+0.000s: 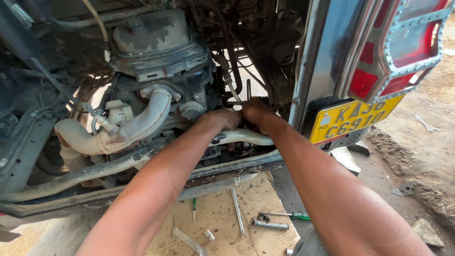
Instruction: The person manipulates engine components and bolts inside a vehicle compartment by hand and using a wrench, while a second person assists in holding parts.
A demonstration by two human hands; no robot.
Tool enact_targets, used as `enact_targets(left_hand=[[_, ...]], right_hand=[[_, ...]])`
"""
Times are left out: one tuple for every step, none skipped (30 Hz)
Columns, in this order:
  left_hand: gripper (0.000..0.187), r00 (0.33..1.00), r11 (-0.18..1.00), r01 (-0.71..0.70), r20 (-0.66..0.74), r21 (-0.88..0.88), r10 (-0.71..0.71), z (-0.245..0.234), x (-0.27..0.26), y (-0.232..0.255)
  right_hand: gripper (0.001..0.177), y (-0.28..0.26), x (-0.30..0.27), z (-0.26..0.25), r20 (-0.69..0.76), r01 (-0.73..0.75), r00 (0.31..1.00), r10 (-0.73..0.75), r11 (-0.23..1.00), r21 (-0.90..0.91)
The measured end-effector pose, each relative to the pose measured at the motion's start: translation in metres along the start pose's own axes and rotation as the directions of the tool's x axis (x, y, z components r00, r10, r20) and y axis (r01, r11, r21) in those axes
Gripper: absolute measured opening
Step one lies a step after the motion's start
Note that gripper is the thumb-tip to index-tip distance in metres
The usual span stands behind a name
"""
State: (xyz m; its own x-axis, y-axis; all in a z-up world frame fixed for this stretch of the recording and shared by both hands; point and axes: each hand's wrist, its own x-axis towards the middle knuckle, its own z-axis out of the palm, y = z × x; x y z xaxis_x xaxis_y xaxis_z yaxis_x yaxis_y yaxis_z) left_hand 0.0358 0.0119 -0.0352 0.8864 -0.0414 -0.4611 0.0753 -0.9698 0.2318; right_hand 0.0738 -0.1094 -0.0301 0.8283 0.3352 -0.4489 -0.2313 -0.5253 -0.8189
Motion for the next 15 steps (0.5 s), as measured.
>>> enact_targets(left_hand=[[0.041, 1.000, 1.000, 0.000, -0.003, -0.005, 0.000, 0.000, 0.000, 0.000], [0.041, 1.000, 1.000, 0.000, -0.004, -0.002, 0.000, 0.000, 0.000, 0.000], [0.040, 1.000, 1.000, 0.001, -0.004, -0.001, -0.001, 0.000, 0.000, 0.000], [0.040, 1.000, 1.000, -0.002, -0.006, 0.000, 0.002, 0.000, 0.000, 0.000], [0.040, 1.000, 1.000, -0.003, -0.005, -0.002, 0.003, 0.000, 0.000, 0.001], [0.040, 1.000, 1.000, -0.003, -0.006, 0.001, 0.003, -0.001, 0.000, 0.000], [0.040, 1.000, 1.000, -0.004, -0.006, 0.000, 0.004, -0.001, 0.000, 0.000], [0.040, 1.000, 1.000, -0.003, -0.002, 0.003, 0.003, -0.001, -0.001, 0.001], [0.040, 1.000, 1.000, -0.006, 0.000, 0.008, 0.006, -0.001, -0.001, 0.001], [0.040, 1.000, 1.000, -0.010, 0.004, 0.012, 0.010, -0.001, -0.001, 0.002], [0.040, 1.000, 1.000, -0.013, 0.007, 0.014, 0.013, -0.001, -0.002, 0.002], [0.040, 1.000, 1.000, -0.014, 0.006, 0.015, 0.014, -0.002, -0.003, 0.002], [0.039, 1.000, 1.000, -0.015, 0.004, 0.019, 0.015, -0.004, -0.003, 0.003], [0.039, 1.000, 1.000, -0.014, 0.003, 0.022, 0.014, -0.005, -0.005, 0.002], [0.039, 1.000, 1.000, -0.016, 0.003, 0.025, 0.016, -0.005, -0.006, 0.002]], right_hand=[[0.042, -0.001, -0.004, 0.000, 0.021, -0.028, 0.999, 0.027, 1.000, 0.011], [0.041, -0.003, -0.007, -0.001, 0.019, -0.041, 0.999, 0.044, 0.992, -0.120], [0.040, -0.005, -0.009, -0.003, 0.015, -0.054, 0.998, 0.060, 0.967, -0.250], [0.038, -0.007, -0.012, -0.004, 0.007, -0.068, 0.997, 0.076, 0.924, -0.376], [0.037, -0.008, -0.015, -0.005, 0.010, -0.056, 0.998, 0.066, 0.916, -0.397], [0.036, -0.009, -0.017, -0.006, 0.013, -0.044, 0.998, 0.054, 0.907, -0.418], [0.035, -0.009, -0.019, -0.006, 0.016, -0.032, 0.999, 0.043, 0.898, -0.439], [0.033, -0.010, -0.020, -0.006, 0.022, -0.038, 0.998, 0.051, 0.918, -0.394], [0.032, -0.009, -0.021, -0.005, 0.029, -0.044, 0.998, 0.058, 0.936, -0.349], [0.030, -0.008, -0.022, -0.006, 0.033, -0.053, 0.997, 0.066, 0.952, -0.302], [0.028, -0.007, -0.023, -0.006, 0.049, -0.064, 0.996, 0.077, 0.969, -0.238], [0.027, -0.007, -0.022, -0.006, 0.067, -0.070, 0.994, 0.083, 0.982, -0.175], [0.026, -0.007, -0.022, -0.006, 0.085, -0.078, 0.992, 0.088, 0.991, -0.111], [0.025, -0.006, -0.020, -0.006, 0.104, -0.088, 0.989, 0.101, 0.989, -0.118], [0.024, -0.006, -0.017, -0.006, 0.123, -0.098, 0.986, 0.114, 0.987, -0.125]])
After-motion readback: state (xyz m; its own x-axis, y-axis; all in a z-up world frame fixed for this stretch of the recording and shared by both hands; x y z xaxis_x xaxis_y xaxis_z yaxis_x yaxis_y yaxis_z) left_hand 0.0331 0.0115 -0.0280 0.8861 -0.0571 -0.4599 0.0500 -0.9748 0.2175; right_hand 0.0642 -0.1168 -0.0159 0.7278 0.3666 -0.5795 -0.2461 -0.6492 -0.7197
